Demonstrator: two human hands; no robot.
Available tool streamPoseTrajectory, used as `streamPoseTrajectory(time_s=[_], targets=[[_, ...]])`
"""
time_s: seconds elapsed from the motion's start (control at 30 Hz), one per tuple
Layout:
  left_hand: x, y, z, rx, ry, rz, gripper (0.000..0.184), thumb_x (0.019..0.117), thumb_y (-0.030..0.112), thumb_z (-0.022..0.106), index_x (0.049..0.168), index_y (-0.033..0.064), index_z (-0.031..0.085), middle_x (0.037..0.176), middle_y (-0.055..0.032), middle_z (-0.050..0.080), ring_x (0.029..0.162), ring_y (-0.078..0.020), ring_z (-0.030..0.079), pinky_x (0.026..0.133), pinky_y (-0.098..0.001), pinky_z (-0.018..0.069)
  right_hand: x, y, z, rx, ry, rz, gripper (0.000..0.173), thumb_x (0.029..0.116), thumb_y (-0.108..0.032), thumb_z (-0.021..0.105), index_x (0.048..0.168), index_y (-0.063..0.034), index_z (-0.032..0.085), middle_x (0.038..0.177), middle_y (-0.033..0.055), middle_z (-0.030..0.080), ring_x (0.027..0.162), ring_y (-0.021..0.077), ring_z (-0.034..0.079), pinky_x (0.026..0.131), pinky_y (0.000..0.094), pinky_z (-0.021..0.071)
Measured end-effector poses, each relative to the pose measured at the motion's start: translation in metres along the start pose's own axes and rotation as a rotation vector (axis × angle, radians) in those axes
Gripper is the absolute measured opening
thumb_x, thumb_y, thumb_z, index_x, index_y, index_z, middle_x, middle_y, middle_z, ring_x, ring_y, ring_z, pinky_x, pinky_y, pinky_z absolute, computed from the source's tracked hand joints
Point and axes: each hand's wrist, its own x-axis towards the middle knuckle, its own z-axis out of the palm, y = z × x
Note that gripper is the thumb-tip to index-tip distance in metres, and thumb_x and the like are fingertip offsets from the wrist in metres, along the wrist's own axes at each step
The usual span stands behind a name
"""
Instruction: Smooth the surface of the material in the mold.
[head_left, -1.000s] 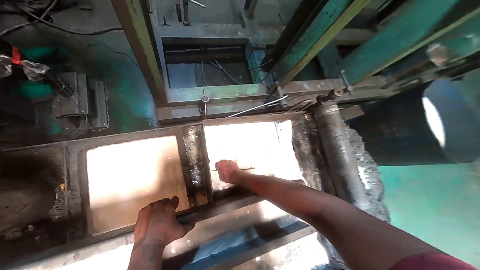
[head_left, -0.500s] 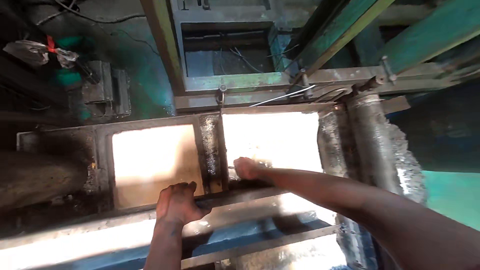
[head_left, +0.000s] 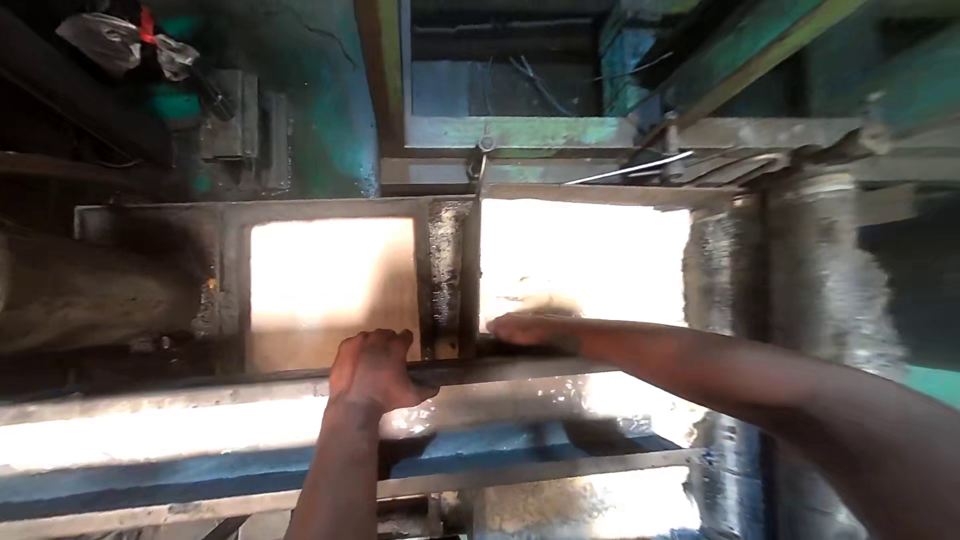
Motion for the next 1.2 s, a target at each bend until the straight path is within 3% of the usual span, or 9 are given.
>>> streamPoseTrajectory(time_s=[0.2,0.37,0.53,0.63,0.7,0.83,0.93,1.07,1.2], targets=[[0.001,0.003,-0.004,0.03,-0.036,-0.037,0.059,0.0752,0.061,0.08,0.109,0.014,0.072,0.1,-0.0087,0.072,0.098,-0.0292,0.069,0.082,-0.0519,0.0536,-0.012,-0.014,-0.007,-0.022,-0.01,0.079,0.036,0.1106,-0.016,0.036,0.119,0.0033,0.065,0.114,0.0234,0.066,0.111,0.0346,0.063,0.095,0.056,0.047],[0.0,0.003,-0.005,0.024,-0.022,-0.039,0.058,0.076,0.058,0.083,0.11,0.0127,0.072,0.097,-0.0114,0.072,0.096,-0.0327,0.069,0.082,-0.0553,0.0531,-0.05,-0.023,-0.026,-0.28,0.034,-0.024,0.022,0.0971,-0.003,0.063,0.117,0.0045,0.069,0.112,0.0257,0.068,0.108,0.0415,0.064,0.095,0.059,0.0471],[-0.001,0.003,-0.002,0.001,0.052,-0.024,0.053,0.077,0.05,0.087,0.11,0.0105,0.074,0.092,-0.0164,0.072,0.092,-0.0397,0.069,0.079,-0.063,0.0521,-0.145,-0.022,-0.029,-0.176,0.703,-0.17,0.015,0.0962,-0.003,0.065,0.107,0.0003,0.075,0.09,0.0187,0.073,0.086,0.0351,0.071,0.082,0.0571,0.0543],[-0.001,-0.001,0.004,0.001,0.164,0.028,0.05,0.0757,0.048,0.089,0.101,0.0084,0.073,0.082,-0.0172,0.07,0.082,-0.042,0.069,0.071,-0.0646,0.0512,-0.21,-0.03,0.0,-0.14,1.127,-0.296,0.01,0.0941,-0.005,0.064,0.102,-0.0022,0.07,0.086,0.0061,0.07,0.074,0.0098,0.066,0.071,0.0307,0.054],[-0.002,-0.003,0.007,0.002,0.206,0.051,0.05,0.0754,0.046,0.09,0.101,0.0067,0.074,0.082,-0.0187,0.07,0.082,-0.0437,0.068,0.071,-0.0666,0.0504,-0.248,-0.04,0.038,-0.103,1.31,-0.356,0.011,0.0941,-0.005,0.062,0.1,0.0005,0.069,0.092,0.0027,0.069,0.083,-0.0015,0.063,0.078,0.0167,0.0524],[-0.001,-0.005,0.01,0.015,0.243,0.072,0.047,0.0745,0.042,0.092,0.099,0.0064,0.074,0.08,-0.018,0.07,0.08,-0.0424,0.068,0.072,-0.0667,0.05,-0.294,-0.047,0.145,-0.103,1.465,-0.3,0.018,0.1032,-0.023,0.057,0.109,-0.0128,0.071,0.113,-0.006,0.072,0.111,-0.0006,0.065,0.098,0.0213,0.0549],[-0.001,-0.009,0.014,0.009,0.279,0.1,0.047,0.0745,0.044,0.092,0.096,0.0061,0.074,0.077,-0.0169,0.069,0.077,-0.0423,0.067,0.07,-0.0669,0.0488,-0.278,-0.031,0.226,-0.118,1.425,-0.159,0.023,0.1023,-0.022,0.054,0.105,-0.0177,0.076,0.111,-0.0001,0.076,0.113,0.0098,0.069,0.1,0.0302,0.0561],[0.004,-0.015,0.017,0.017,0.295,0.096,0.044,0.0749,0.043,0.092,0.095,0.0076,0.074,0.076,-0.0158,0.069,0.075,-0.0405,0.067,0.069,-0.0663,0.0487,-0.188,0.006,0.291,-0.237,1.403,0.106,0.037,0.0782,0.001,0.06,0.104,-0.0142,0.082,0.106,0.0074,0.079,0.099,0.0245,0.077,0.083,0.0424,0.063],[0.006,-0.022,0.021,0.006,0.348,0.133,0.039,0.0731,0.037,0.093,0.093,0.0087,0.074,0.074,-0.0149,0.068,0.071,-0.0394,0.066,0.066,-0.0665,0.048,-0.09,0.043,0.293,-0.421,1.523,0.149,0.012,0.0822,-0.006,0.069,0.087,-0.0129,0.077,0.088,0.0089,0.076,0.086,0.031,0.073,0.079,0.0484,0.059]])
